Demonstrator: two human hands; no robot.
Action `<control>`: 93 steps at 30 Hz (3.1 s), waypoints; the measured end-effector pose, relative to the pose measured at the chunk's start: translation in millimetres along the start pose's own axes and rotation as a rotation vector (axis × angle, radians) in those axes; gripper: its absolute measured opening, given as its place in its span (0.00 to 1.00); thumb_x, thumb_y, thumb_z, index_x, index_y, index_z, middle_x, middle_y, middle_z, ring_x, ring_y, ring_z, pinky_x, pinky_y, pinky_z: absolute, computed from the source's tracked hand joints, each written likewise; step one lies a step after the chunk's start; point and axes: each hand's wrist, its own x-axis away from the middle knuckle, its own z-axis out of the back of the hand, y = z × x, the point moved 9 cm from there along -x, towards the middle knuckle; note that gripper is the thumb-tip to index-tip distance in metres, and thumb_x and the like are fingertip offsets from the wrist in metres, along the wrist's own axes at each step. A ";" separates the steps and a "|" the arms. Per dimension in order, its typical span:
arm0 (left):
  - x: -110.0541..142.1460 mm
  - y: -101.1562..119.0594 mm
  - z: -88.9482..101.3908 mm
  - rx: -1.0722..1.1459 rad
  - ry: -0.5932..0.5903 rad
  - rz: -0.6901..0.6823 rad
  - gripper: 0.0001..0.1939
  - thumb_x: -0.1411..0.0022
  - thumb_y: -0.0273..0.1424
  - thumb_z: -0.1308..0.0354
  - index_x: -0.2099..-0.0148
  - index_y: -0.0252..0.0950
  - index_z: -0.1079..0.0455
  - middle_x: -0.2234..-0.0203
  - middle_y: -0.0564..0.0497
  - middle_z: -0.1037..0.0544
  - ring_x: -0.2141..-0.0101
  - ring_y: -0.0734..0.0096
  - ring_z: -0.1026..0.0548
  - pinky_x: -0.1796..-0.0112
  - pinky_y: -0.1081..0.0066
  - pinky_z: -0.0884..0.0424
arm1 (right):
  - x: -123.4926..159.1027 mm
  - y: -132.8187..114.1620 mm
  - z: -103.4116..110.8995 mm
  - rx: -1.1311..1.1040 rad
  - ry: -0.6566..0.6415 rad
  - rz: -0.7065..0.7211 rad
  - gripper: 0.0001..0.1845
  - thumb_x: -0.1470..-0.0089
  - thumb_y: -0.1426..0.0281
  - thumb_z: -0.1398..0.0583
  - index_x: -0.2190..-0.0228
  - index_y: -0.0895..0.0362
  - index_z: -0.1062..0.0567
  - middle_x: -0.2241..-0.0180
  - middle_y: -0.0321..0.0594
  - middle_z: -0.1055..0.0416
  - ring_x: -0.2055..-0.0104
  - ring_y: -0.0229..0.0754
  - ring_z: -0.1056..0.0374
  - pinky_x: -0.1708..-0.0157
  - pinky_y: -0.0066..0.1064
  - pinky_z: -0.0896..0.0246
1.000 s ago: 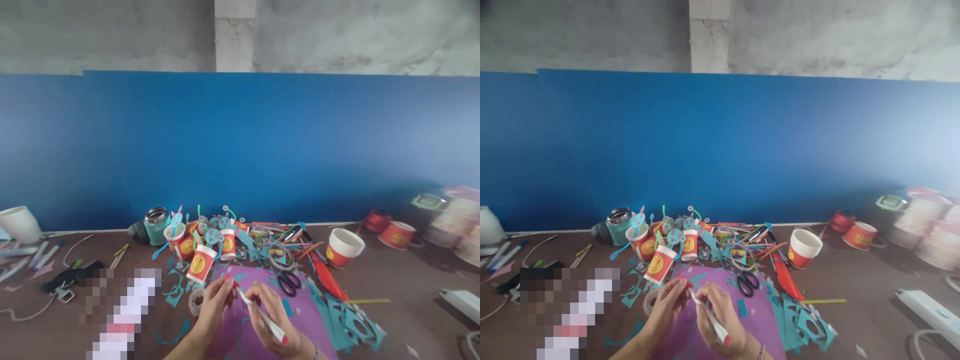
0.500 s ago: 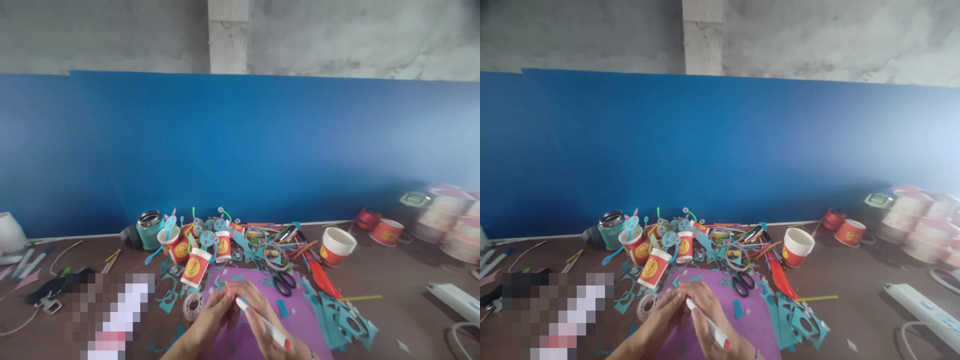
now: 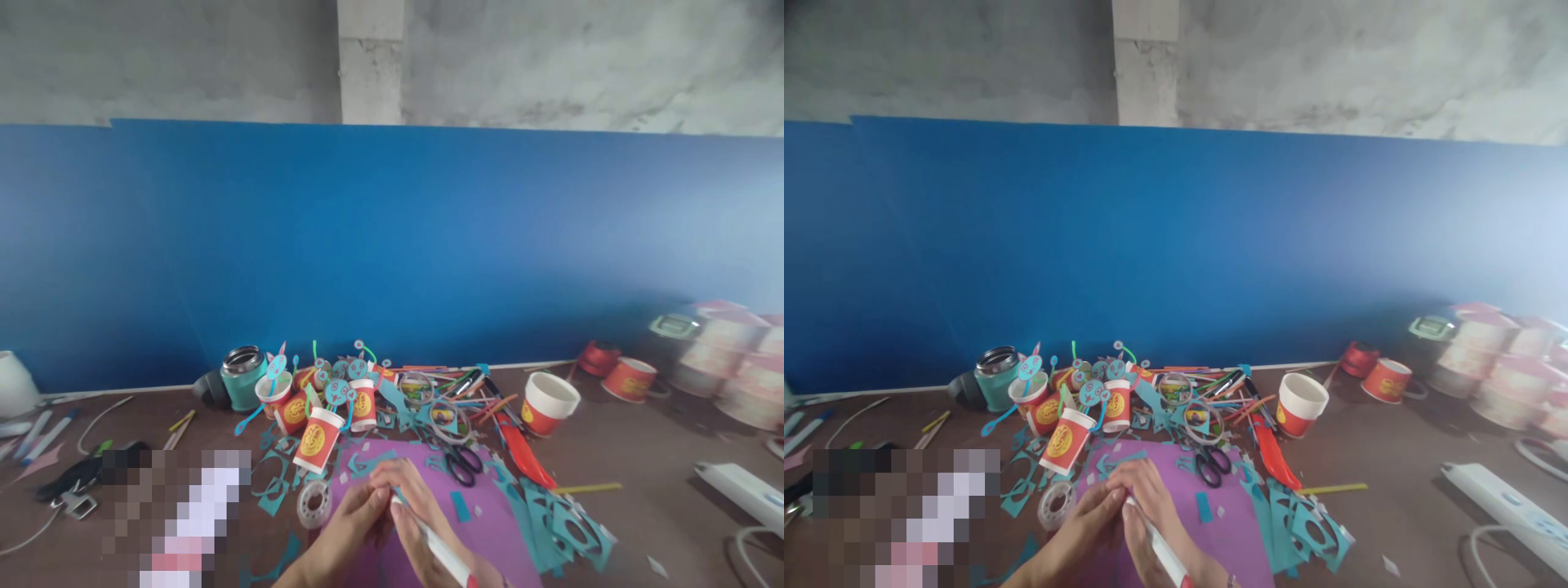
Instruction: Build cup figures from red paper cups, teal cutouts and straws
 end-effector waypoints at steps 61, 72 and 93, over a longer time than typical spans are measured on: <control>9.8 21.8 9.1 -1.761 0.314 -0.191 0.27 0.41 0.20 0.56 0.39 0.33 0.42 0.48 0.40 0.30 0.48 0.56 0.32 0.50 0.58 0.36 | 25.0 119.2 109.1 -0.158 0.188 -0.830 0.22 0.64 0.72 0.41 0.61 0.60 0.28 0.71 0.38 0.25 0.68 0.40 0.31 0.71 0.26 0.42; 11.8 34.3 -6.1 -1.830 0.241 -0.169 0.30 0.48 0.12 0.57 0.44 0.30 0.36 0.55 0.41 0.25 0.54 0.58 0.29 0.52 0.61 0.35 | 41.4 125.1 87.5 -0.293 0.003 -1.041 0.16 0.56 0.59 0.37 0.74 0.60 0.29 0.83 0.33 0.31 0.85 0.31 0.38 0.87 0.21 0.60; 6.9 25.8 17.0 -1.511 0.354 -0.287 0.34 0.53 0.14 0.58 0.42 0.28 0.39 0.48 0.37 0.29 0.47 0.58 0.32 0.48 0.61 0.36 | 6.5 85.4 44.1 0.133 0.010 -0.451 0.15 0.57 0.75 0.41 0.63 0.57 0.31 0.66 0.41 0.26 0.63 0.44 0.30 0.64 0.31 0.39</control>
